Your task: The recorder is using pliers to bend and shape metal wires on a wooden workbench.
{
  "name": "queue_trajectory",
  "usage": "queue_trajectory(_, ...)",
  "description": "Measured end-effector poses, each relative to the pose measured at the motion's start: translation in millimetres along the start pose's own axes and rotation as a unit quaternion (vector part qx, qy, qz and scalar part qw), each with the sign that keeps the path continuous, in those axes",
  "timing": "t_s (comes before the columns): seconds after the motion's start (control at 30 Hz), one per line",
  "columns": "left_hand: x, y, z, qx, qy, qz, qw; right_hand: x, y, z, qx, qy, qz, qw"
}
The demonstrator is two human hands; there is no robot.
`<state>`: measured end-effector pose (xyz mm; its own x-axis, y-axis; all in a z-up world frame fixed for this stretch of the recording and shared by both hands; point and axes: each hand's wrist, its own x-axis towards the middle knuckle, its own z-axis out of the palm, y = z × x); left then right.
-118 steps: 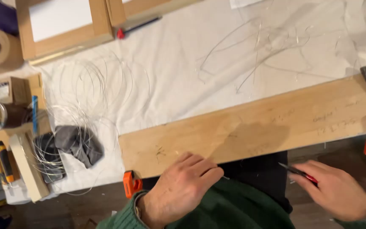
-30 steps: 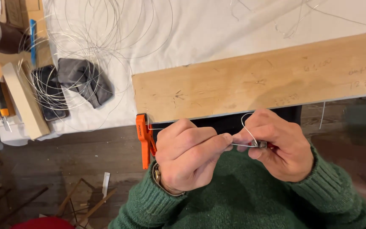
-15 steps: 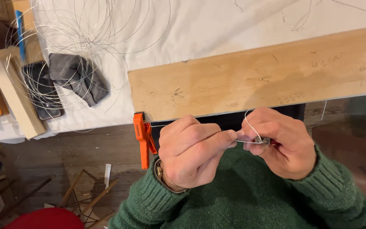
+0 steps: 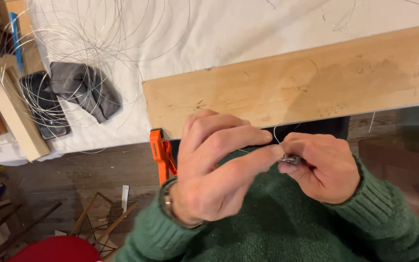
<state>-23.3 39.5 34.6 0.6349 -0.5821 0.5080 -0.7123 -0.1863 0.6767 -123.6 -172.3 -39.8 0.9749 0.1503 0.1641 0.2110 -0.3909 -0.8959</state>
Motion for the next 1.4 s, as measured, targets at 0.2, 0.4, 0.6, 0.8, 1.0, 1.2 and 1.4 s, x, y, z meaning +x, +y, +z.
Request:
queue_trajectory(0.2,31,-9,-28,0.048,-0.159,0.141,0.976,-3,-2,-11,-0.042,-0.029,-0.025,0.998)
queue_trajectory(0.4,50,-21,-25,0.059,-0.181,0.253,0.949,-14,-2,-18,-0.093,-0.029,-0.003,0.995)
queue_trajectory(0.6,49,-106,-52,0.200,-0.061,0.198,0.958,-11,-25,-24,-0.009,-0.090,-0.066,0.994)
queue_trajectory(0.8,53,-78,-72,0.256,-0.064,0.101,0.959,-16,-16,-20,-0.047,0.001,-0.034,0.998)
queue_trajectory(1.0,35,10,-22,0.060,-0.150,0.110,0.981,-15,-20,-16,-0.099,0.047,0.030,0.993)
queue_trajectory(1.2,34,6,-16,0.109,-0.131,0.183,0.968,-8,-24,-19,-0.112,0.047,0.028,0.992)
queue_trajectory(1.4,38,2,-15,0.106,-0.175,0.171,0.964,-3,-20,-18,-0.139,0.010,0.018,0.990)
